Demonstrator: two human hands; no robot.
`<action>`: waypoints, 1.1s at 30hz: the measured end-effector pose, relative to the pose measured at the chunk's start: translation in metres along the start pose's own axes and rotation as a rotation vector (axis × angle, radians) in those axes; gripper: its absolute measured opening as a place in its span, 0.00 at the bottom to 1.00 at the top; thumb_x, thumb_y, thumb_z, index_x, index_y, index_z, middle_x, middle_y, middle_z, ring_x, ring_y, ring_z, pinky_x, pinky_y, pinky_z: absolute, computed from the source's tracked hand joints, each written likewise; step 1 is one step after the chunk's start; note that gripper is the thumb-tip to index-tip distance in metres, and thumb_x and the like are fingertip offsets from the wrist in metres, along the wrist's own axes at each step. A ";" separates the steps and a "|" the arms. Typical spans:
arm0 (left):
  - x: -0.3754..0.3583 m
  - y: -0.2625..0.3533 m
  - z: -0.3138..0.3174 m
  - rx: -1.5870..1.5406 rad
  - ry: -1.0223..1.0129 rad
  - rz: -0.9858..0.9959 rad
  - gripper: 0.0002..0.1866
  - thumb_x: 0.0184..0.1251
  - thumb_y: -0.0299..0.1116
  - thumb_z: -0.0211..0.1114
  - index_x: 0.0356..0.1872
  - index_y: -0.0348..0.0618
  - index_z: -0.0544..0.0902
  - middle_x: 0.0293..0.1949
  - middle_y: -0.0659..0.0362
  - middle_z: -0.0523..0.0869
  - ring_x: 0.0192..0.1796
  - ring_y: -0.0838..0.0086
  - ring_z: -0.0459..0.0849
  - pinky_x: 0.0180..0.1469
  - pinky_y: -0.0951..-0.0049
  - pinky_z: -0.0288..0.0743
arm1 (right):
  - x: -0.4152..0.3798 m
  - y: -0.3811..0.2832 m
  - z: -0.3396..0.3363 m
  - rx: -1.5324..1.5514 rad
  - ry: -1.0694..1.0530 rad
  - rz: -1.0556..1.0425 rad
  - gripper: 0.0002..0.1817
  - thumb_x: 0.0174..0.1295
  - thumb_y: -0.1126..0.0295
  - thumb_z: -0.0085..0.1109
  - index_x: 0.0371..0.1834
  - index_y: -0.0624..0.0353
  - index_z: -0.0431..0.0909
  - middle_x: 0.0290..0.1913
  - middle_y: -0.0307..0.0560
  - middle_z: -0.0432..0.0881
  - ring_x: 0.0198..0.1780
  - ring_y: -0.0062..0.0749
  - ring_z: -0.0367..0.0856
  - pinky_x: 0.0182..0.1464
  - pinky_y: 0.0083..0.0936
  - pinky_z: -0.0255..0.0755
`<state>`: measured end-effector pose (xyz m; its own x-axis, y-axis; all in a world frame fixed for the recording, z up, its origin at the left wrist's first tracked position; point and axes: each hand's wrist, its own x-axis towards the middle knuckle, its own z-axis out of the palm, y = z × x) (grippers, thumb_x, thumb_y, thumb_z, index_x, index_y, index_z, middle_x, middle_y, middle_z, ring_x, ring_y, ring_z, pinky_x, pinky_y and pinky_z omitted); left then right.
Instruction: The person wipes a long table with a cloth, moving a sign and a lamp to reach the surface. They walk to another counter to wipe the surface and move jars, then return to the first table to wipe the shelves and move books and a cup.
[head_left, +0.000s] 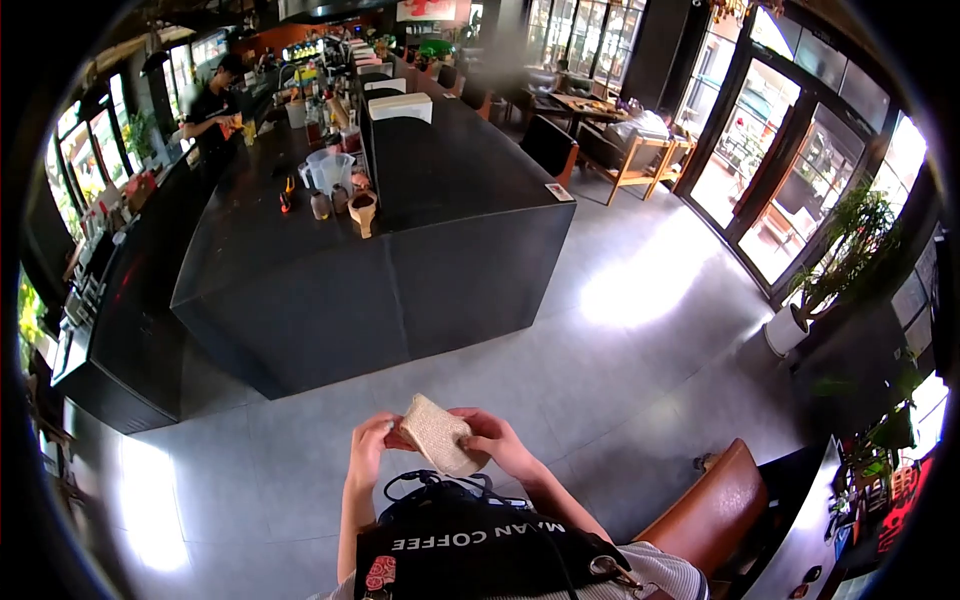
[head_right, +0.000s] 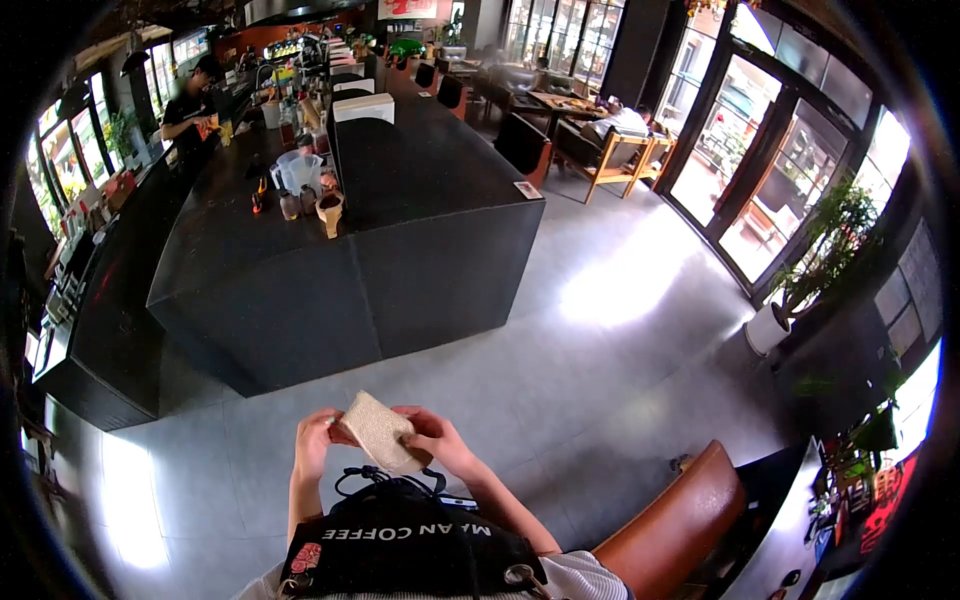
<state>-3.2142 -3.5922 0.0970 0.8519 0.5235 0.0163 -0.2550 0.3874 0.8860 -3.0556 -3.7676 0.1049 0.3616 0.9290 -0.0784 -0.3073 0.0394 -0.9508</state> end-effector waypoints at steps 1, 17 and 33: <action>-0.002 0.003 0.001 0.056 0.009 -0.010 0.19 0.70 0.33 0.45 0.38 0.22 0.77 0.33 0.47 0.84 0.34 0.62 0.85 0.41 0.63 0.81 | 0.001 0.003 -0.003 -0.004 0.006 0.010 0.24 0.55 0.82 0.49 0.59 0.65 0.70 0.56 0.45 0.75 0.57 0.28 0.72 0.62 0.26 0.63; 0.009 0.016 0.036 0.343 -0.018 -0.003 0.03 0.58 0.22 0.64 0.29 0.30 0.82 0.26 0.62 0.82 0.30 0.81 0.79 0.34 0.81 0.72 | -0.017 0.005 -0.016 0.023 0.040 0.009 0.24 0.56 0.80 0.54 0.59 0.65 0.69 0.52 0.43 0.77 0.55 0.25 0.73 0.60 0.25 0.65; 0.041 -0.003 0.060 0.105 -0.353 0.084 0.05 0.52 0.16 0.65 0.31 0.32 0.81 0.34 0.58 0.83 0.34 0.81 0.77 0.38 0.81 0.69 | -0.058 0.035 -0.040 0.343 0.119 0.005 0.28 0.66 0.62 0.56 0.65 0.63 0.63 0.59 0.46 0.71 0.61 0.28 0.68 0.65 0.30 0.62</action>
<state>-3.1512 -3.6171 0.1229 0.9401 0.2488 0.2332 -0.2976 0.2648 0.9172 -3.0521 -3.8351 0.0641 0.4530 0.8810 -0.1364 -0.5796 0.1747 -0.7960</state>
